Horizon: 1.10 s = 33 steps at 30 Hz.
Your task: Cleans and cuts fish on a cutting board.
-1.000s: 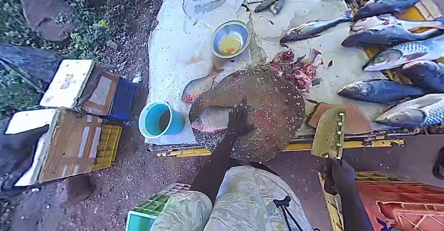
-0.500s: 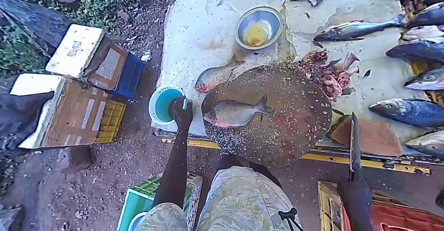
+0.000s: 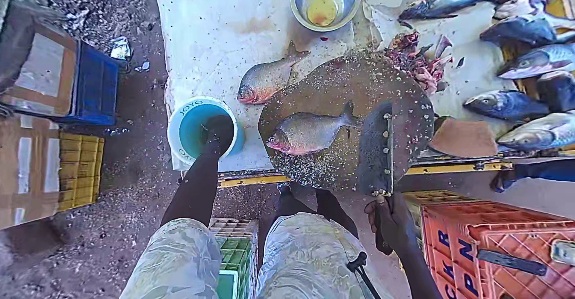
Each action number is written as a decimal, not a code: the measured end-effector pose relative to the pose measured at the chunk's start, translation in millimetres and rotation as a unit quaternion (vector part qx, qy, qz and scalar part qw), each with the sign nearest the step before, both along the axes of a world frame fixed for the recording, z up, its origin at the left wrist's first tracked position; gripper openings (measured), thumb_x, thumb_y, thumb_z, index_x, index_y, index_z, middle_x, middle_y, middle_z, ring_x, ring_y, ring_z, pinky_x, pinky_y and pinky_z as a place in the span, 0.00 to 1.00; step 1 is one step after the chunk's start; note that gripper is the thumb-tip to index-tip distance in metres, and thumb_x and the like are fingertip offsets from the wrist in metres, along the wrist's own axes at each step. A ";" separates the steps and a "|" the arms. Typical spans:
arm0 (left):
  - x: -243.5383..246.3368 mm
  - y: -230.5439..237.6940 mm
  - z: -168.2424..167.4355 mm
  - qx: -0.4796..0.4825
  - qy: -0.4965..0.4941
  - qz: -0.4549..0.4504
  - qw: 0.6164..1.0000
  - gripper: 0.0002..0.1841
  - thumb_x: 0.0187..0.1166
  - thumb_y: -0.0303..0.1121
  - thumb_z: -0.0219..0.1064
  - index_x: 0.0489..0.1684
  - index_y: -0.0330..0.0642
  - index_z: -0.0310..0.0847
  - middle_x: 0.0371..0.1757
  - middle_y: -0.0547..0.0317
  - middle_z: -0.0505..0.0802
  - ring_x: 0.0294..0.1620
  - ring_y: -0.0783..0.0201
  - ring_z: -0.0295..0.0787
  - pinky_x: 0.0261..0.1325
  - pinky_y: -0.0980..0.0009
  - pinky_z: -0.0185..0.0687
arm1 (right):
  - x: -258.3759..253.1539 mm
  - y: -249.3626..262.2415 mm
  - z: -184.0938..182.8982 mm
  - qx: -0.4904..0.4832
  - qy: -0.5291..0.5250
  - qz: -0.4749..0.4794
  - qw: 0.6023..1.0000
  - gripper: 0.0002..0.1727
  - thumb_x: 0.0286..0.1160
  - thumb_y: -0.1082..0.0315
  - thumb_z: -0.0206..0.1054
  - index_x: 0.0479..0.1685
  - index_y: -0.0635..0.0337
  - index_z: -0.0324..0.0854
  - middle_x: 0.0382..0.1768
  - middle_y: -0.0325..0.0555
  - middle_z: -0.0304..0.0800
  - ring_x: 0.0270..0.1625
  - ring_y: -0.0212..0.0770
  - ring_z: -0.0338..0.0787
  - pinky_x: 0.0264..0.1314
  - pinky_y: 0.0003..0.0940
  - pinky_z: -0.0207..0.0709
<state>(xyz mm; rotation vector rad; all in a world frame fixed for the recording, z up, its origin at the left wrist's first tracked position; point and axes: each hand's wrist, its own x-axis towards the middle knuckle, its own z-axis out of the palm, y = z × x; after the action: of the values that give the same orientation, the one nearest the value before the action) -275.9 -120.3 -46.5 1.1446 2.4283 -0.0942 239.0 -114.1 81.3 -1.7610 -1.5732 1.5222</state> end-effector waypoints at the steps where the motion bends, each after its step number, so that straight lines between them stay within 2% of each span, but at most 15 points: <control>1: -23.7 -0.4 -27.8 0.018 0.003 -0.044 0.999 0.21 0.88 0.33 0.57 0.72 0.26 0.74 0.70 0.26 0.83 0.74 0.28 0.78 0.72 0.30 0.71 | -22.2 -14.6 -4.5 0.008 -0.023 0.043 0.999 0.21 0.93 0.55 0.48 0.61 0.66 0.70 0.26 0.38 0.88 0.14 0.33 0.83 0.15 0.29 0.82; 3: -43.9 12.2 -31.8 -0.005 -0.072 -0.060 0.996 0.22 0.88 0.36 0.59 0.72 0.28 0.75 0.67 0.26 0.84 0.70 0.28 0.81 0.69 0.29 0.73 | -64.9 -28.2 -14.1 0.009 -0.075 0.156 0.985 0.23 0.94 0.52 0.47 0.58 0.64 0.75 0.28 0.40 0.87 0.20 0.35 0.85 0.25 0.34 0.85; 6: -40.4 14.0 -11.2 0.002 -0.090 -0.090 0.992 0.18 0.85 0.36 0.64 0.61 0.29 0.82 0.59 0.27 0.89 0.63 0.28 0.85 0.62 0.27 0.75 | -83.4 -26.0 -32.8 0.030 -0.185 0.248 0.950 0.25 0.96 0.53 0.46 0.68 0.65 0.76 0.32 0.53 0.89 0.35 0.51 0.92 0.45 0.51 0.87; 8: -34.6 1.7 22.2 0.086 -0.070 -0.088 0.990 0.18 0.83 0.39 0.65 0.60 0.34 0.83 0.61 0.31 0.88 0.67 0.30 0.83 0.66 0.27 0.73 | -58.5 -24.7 -50.0 0.051 -0.216 0.176 0.959 0.23 0.95 0.56 0.49 0.64 0.69 0.77 0.30 0.56 0.88 0.33 0.53 0.91 0.41 0.51 0.86; 11: -25.2 -11.0 52.6 0.262 -0.052 -0.014 0.964 0.19 0.87 0.41 0.60 0.68 0.40 0.84 0.73 0.40 0.85 0.81 0.41 0.74 0.86 0.40 0.59 | -21.3 4.6 -51.1 -0.041 -0.196 0.059 0.978 0.21 0.97 0.54 0.45 0.67 0.64 0.67 0.22 0.44 0.79 0.16 0.39 0.84 0.20 0.37 0.85; 14: -2.5 -9.0 73.6 0.359 -0.034 -0.014 0.933 0.19 0.89 0.41 0.57 0.67 0.43 0.86 0.73 0.46 0.87 0.80 0.47 0.77 0.85 0.46 0.63 | -61.0 10.6 -16.0 -0.002 -0.233 0.092 0.968 0.23 0.97 0.52 0.44 0.63 0.63 0.72 0.25 0.46 0.81 0.22 0.42 0.86 0.28 0.42 0.86; 17: 41.7 0.6 74.8 0.389 -0.105 -0.047 0.914 0.16 0.87 0.37 0.60 0.63 0.42 0.88 0.70 0.48 0.89 0.75 0.50 0.81 0.79 0.50 0.70 | -77.5 6.0 -10.9 -0.006 -0.256 0.178 0.950 0.23 0.96 0.51 0.45 0.65 0.62 0.74 0.34 0.53 0.85 0.35 0.50 0.90 0.44 0.50 0.84; 19: 64.5 17.1 68.5 0.359 -0.174 -0.083 0.913 0.19 0.84 0.38 0.63 0.69 0.44 0.85 0.74 0.49 0.86 0.79 0.50 0.78 0.83 0.48 0.67 | -55.3 18.7 -29.2 -0.005 -0.248 0.128 0.960 0.23 0.96 0.54 0.46 0.65 0.66 0.74 0.33 0.54 0.85 0.31 0.48 0.90 0.39 0.48 0.86; 21: 85.3 30.5 55.6 0.288 -0.215 -0.114 0.926 0.30 0.82 0.49 0.68 0.82 0.45 0.75 0.81 0.46 0.80 0.85 0.46 0.72 0.87 0.43 0.62 | -33.1 26.9 -29.6 -0.025 -0.243 0.079 0.967 0.21 0.97 0.54 0.44 0.63 0.64 0.70 0.27 0.49 0.82 0.22 0.42 0.87 0.29 0.41 0.88; 23: 104.8 48.9 38.8 0.212 -0.254 -0.129 0.935 0.46 0.76 0.60 0.71 0.92 0.46 0.60 0.89 0.42 0.70 0.91 0.40 0.60 0.90 0.37 0.50 | -36.9 14.0 -9.0 -0.005 -0.274 0.071 0.959 0.22 0.97 0.54 0.45 0.64 0.64 0.72 0.29 0.53 0.83 0.26 0.48 0.88 0.34 0.49 0.85; 25: 120.0 69.2 14.8 0.155 -0.249 -0.140 0.946 0.56 0.67 0.64 0.76 0.95 0.45 0.52 0.90 0.38 0.68 0.91 0.37 0.57 0.90 0.35 0.46 | -51.9 -19.0 -2.1 0.013 -0.263 0.046 0.964 0.22 0.97 0.54 0.45 0.62 0.64 0.73 0.28 0.52 0.83 0.26 0.48 0.87 0.34 0.48 0.84; 26: 128.1 78.9 7.8 0.120 -0.235 -0.140 0.954 0.59 0.62 0.66 0.78 0.94 0.46 0.52 0.88 0.38 0.70 0.91 0.38 0.59 0.90 0.37 0.47 | -56.9 -38.4 -5.3 -0.004 -0.232 0.021 0.972 0.21 0.97 0.54 0.45 0.61 0.63 0.73 0.26 0.49 0.82 0.24 0.45 0.86 0.31 0.45 0.84; 27: 131.8 91.3 8.2 0.103 -0.235 -0.137 0.957 0.61 0.59 0.65 0.80 0.94 0.46 0.52 0.85 0.37 0.74 0.87 0.38 0.65 0.87 0.36 0.55 | -63.1 -52.2 -12.0 -0.024 -0.179 -0.015 0.984 0.21 0.97 0.53 0.45 0.59 0.61 0.73 0.22 0.45 0.80 0.18 0.41 0.84 0.22 0.39 0.84; 29: 133.1 103.7 17.8 0.083 -0.254 -0.126 0.955 0.60 0.57 0.61 0.84 0.93 0.47 0.55 0.79 0.35 0.80 0.81 0.37 0.73 0.81 0.36 0.66 | -79.2 -78.6 -21.1 -0.060 -0.079 -0.063 0.993 0.20 0.96 0.52 0.46 0.59 0.61 0.72 0.19 0.43 0.80 0.13 0.39 0.82 0.15 0.37 0.83; 33: 141.6 89.3 18.3 0.062 -0.262 -0.094 0.958 0.54 0.62 0.61 0.81 0.90 0.47 0.59 0.73 0.36 0.85 0.74 0.38 0.82 0.73 0.34 0.73 | -83.4 -114.9 -49.5 -0.079 -0.055 0.002 0.995 0.20 0.95 0.51 0.47 0.60 0.59 0.73 0.20 0.42 0.79 0.16 0.39 0.82 0.21 0.39 0.83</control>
<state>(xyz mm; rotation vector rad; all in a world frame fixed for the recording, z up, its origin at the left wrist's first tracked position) -134.3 -31.0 -28.2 1.2637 1.8753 0.2738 155.6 -228.9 31.7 -1.9584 -1.5450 1.6176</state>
